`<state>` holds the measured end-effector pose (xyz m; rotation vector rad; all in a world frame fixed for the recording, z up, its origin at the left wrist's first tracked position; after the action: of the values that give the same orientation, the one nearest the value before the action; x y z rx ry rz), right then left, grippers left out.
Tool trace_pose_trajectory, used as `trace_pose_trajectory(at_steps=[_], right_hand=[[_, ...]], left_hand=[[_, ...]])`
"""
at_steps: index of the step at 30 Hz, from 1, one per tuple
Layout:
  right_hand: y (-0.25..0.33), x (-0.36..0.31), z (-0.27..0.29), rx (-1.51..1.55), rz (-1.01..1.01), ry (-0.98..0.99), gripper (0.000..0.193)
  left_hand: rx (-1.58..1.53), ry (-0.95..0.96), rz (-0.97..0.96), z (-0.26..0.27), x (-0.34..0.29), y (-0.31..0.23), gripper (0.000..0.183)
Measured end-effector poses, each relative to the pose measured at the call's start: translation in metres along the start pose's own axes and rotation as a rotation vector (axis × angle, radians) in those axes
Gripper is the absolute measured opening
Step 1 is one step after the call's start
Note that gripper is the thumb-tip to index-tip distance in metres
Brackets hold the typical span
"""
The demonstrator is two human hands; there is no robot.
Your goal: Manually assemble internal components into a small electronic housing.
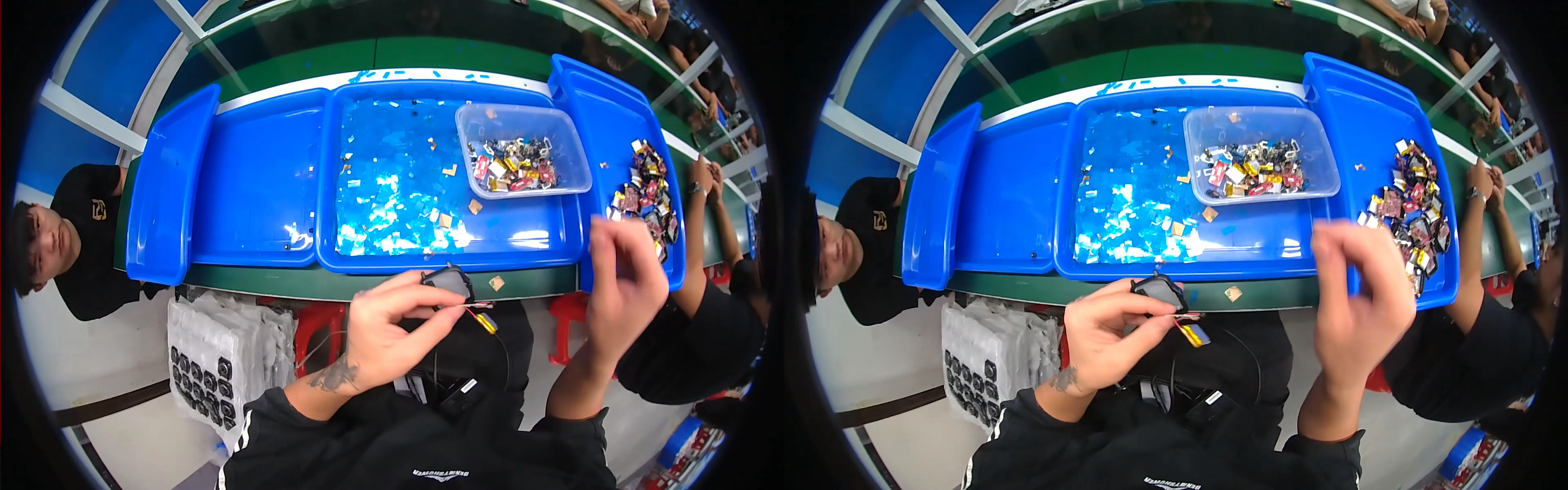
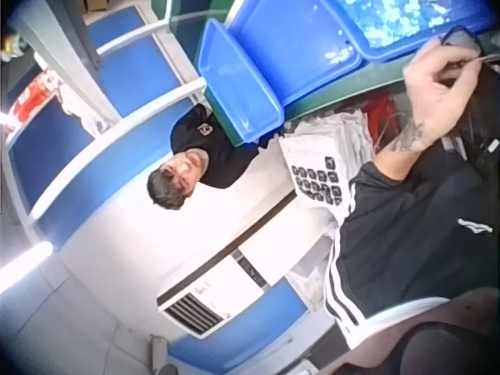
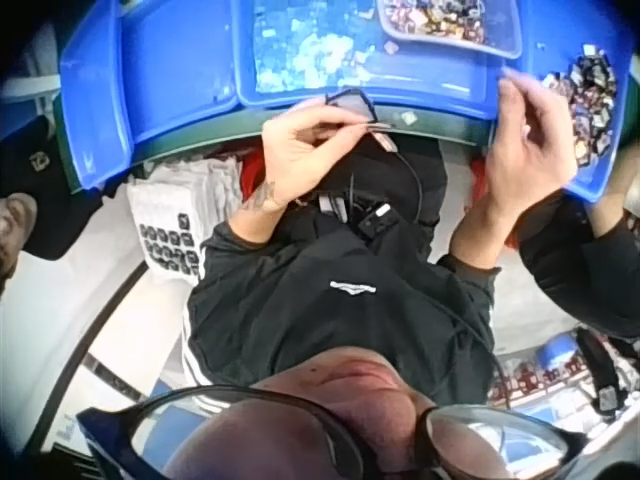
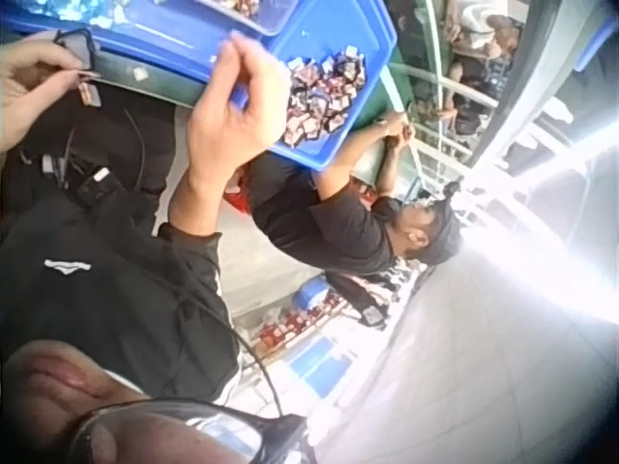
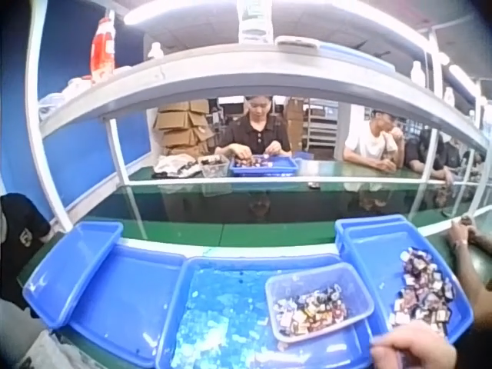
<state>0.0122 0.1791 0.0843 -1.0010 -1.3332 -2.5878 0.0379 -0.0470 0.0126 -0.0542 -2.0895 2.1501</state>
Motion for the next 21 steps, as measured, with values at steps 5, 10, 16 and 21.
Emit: trace_pose_trajectory(at_steps=[5, 10, 16, 21], right_hand=[[-0.013, 0.042, -0.047, -0.260, 0.291, 0.135, 0.009], [-0.001, 0.010, -0.041, 0.084, 0.008, 0.273, 0.011], [0.000, -0.036, -0.049, 0.547, -0.399, 0.597, 0.013], [-0.006, -0.041, -0.050, 0.626, -0.469, 0.558, 0.009]], left_hand=[[-0.550, 0.084, 0.327, -0.008, 0.009, 0.024, 0.016], [-0.657, 0.049, 0.370, -0.007, 0.010, 0.023, 0.011], [-0.673, 0.043, 0.361, -0.012, 0.012, 0.022, 0.012], [-0.616, 0.081, 0.327, -0.013, 0.011, 0.019, 0.017]])
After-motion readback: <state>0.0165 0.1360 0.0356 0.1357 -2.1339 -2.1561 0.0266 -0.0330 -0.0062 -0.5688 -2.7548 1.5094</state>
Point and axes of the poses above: each hand's wrist, its own x-axis towards the middle knuckle, its own z-axis out of the back of the hand, y = z × x, the point moved 5 cm from there along x, towards the middle knuckle, and after that the axes turned 3 degrees about -y, right-handed, at the moved point
